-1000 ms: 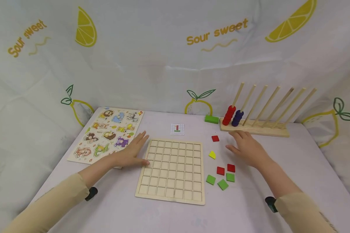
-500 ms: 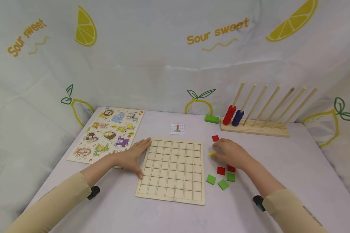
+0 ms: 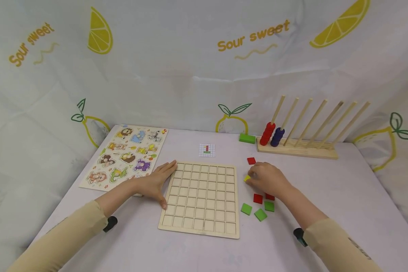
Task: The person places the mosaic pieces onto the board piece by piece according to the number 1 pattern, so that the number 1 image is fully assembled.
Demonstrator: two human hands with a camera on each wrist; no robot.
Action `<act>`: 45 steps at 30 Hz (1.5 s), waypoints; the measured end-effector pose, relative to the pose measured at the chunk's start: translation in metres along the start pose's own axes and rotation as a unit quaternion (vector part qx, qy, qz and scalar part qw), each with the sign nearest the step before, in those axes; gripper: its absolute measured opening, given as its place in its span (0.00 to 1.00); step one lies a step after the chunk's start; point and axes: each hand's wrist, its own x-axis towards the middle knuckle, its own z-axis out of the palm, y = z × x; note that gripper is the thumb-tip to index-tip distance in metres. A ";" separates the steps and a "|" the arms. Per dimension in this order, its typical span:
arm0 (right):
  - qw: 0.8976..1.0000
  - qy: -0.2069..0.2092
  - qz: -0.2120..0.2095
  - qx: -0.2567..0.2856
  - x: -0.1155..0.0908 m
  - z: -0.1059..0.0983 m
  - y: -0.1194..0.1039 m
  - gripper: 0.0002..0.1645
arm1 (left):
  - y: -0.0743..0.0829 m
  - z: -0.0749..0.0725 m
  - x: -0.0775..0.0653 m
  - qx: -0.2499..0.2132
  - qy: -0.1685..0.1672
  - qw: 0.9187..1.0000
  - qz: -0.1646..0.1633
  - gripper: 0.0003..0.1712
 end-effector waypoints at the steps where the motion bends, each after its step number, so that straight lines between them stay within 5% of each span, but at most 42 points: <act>1: 1.000 0.002 -0.001 0.000 0.000 0.000 0.000 0.15 | 0.000 0.000 0.000 0.002 -0.001 1.000 -0.001 0.83; 19: 1.000 -0.005 0.025 0.013 0.003 0.004 -0.006 0.13 | 0.001 -0.008 0.006 0.034 0.010 0.999 -0.020 0.76; 36: 0.991 0.019 0.011 0.130 0.025 0.003 -0.004 0.04 | 0.008 -0.012 0.005 0.046 0.002 0.998 -0.038 0.77; 45: 0.982 0.015 0.014 0.187 0.048 0.002 -0.028 0.07 | 0.005 -0.010 0.006 0.046 0.004 0.998 -0.036 0.77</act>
